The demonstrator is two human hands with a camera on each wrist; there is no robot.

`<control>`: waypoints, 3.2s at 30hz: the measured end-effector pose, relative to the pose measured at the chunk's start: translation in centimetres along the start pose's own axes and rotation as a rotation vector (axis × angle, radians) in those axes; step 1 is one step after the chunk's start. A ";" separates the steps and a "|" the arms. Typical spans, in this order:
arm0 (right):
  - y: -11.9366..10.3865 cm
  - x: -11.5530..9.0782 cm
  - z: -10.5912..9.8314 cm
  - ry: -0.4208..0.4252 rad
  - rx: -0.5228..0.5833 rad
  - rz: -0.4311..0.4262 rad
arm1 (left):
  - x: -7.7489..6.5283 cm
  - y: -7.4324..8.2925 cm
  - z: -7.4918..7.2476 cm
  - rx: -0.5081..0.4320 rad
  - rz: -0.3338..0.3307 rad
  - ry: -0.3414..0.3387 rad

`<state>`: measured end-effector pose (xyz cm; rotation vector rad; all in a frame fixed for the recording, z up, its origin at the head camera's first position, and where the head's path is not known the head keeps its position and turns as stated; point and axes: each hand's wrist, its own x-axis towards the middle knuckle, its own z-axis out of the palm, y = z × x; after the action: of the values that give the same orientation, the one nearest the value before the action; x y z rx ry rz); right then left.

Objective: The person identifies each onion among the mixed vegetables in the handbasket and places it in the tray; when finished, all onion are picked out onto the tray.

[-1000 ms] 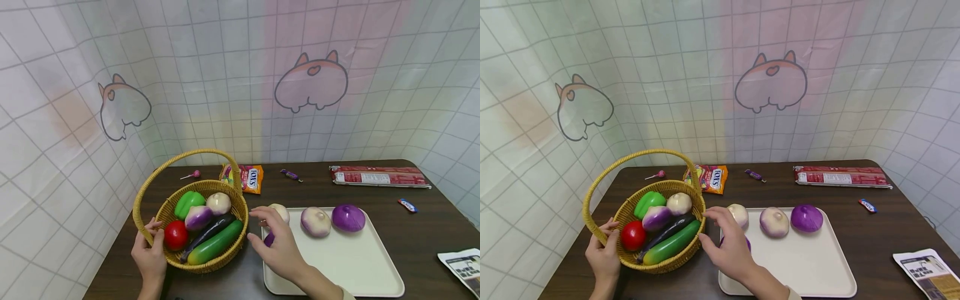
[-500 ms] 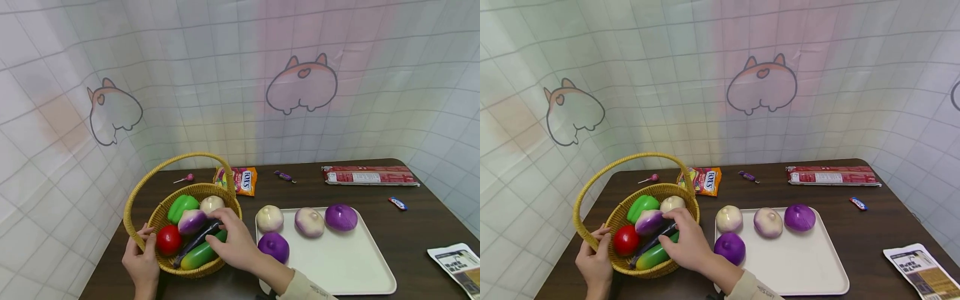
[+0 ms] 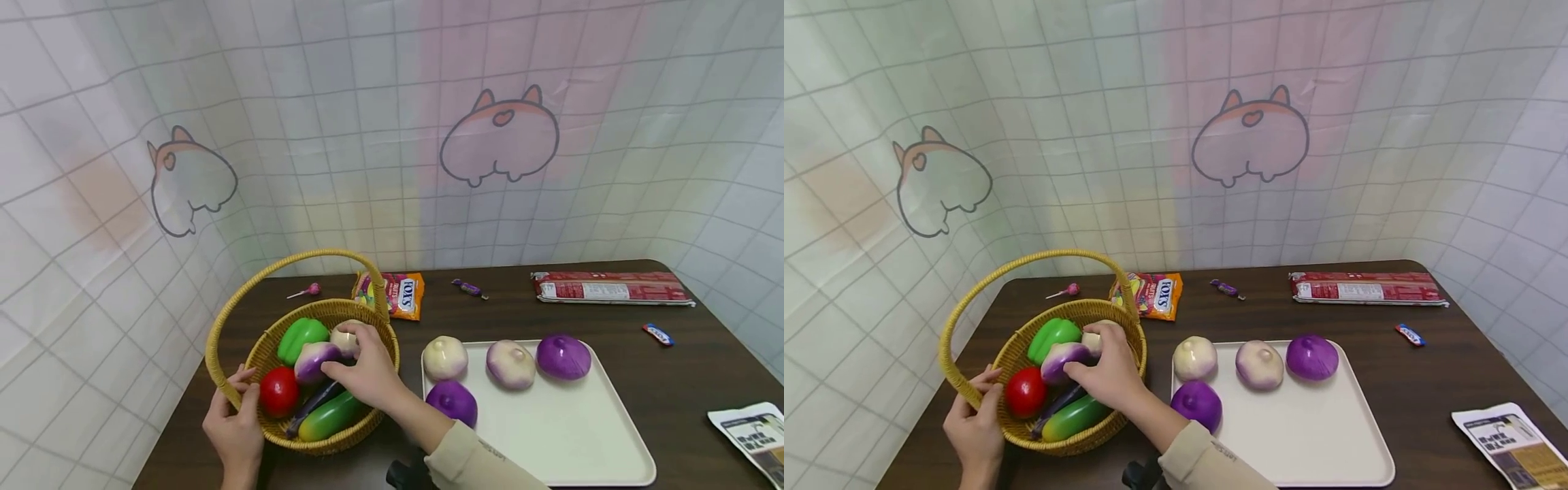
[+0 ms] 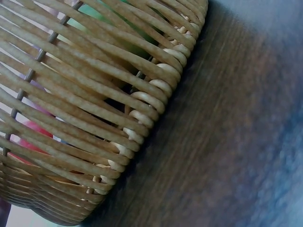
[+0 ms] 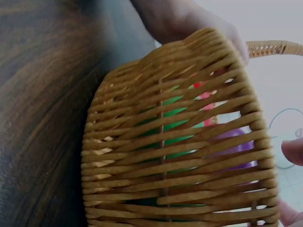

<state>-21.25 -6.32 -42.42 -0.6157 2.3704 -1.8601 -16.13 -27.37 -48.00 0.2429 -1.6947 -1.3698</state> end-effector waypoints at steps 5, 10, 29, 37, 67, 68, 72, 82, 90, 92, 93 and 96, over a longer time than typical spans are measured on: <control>0.0 0.7 0.2 -0.023 -0.083 0.055 | 0.0 -0.1 0.1 -0.016 0.007 -0.008; 0.0 1.1 0.5 -0.111 -0.109 0.087 | -0.1 0.1 0.1 -0.015 0.014 -0.014; -0.3 1.5 1.2 -0.223 -0.264 0.052 | -0.1 0.0 0.0 -0.017 0.015 -0.012; 0.1 1.5 1.3 -0.246 -0.243 0.041 | -0.1 0.1 0.0 -0.003 0.026 -0.015; -1.1 -1.5 -0.7 -0.118 -0.187 -0.189 | 0.1 -0.1 -0.3 0.015 0.037 -0.026; -1.2 -1.7 -1.0 -0.113 -0.188 -0.185 | 0.1 -0.1 -0.3 0.017 0.036 -0.025; -1.4 -2.6 -2.0 -0.094 -0.202 -0.163 | 0.1 -0.2 -0.4 0.020 0.028 -0.018; -1.1 -4.4 -4.2 0.050 -0.132 -0.281 | 0.0 -0.4 -0.5 0.015 0.030 -0.019; 0.0 -5.3 -6.7 0.128 -0.169 -0.296 | 0.0 -0.1 -0.3 0.014 0.033 -0.021; 0.3 -5.7 -7.4 0.142 -0.211 -0.293 | 0.0 -0.1 -0.3 0.011 0.032 -0.024; 0.5 -5.9 -7.8 0.148 -0.227 -0.294 | 0.0 -0.1 -0.3 0.009 0.032 -0.026; 1.1 -6.5 -9.1 0.161 -0.260 -0.311 | 0.1 -0.1 -0.2 0.006 0.031 -0.031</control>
<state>-18.26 4.45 -42.23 -0.9396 2.7890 -1.7798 -16.08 -27.57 -48.06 0.1983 -1.7210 -1.3522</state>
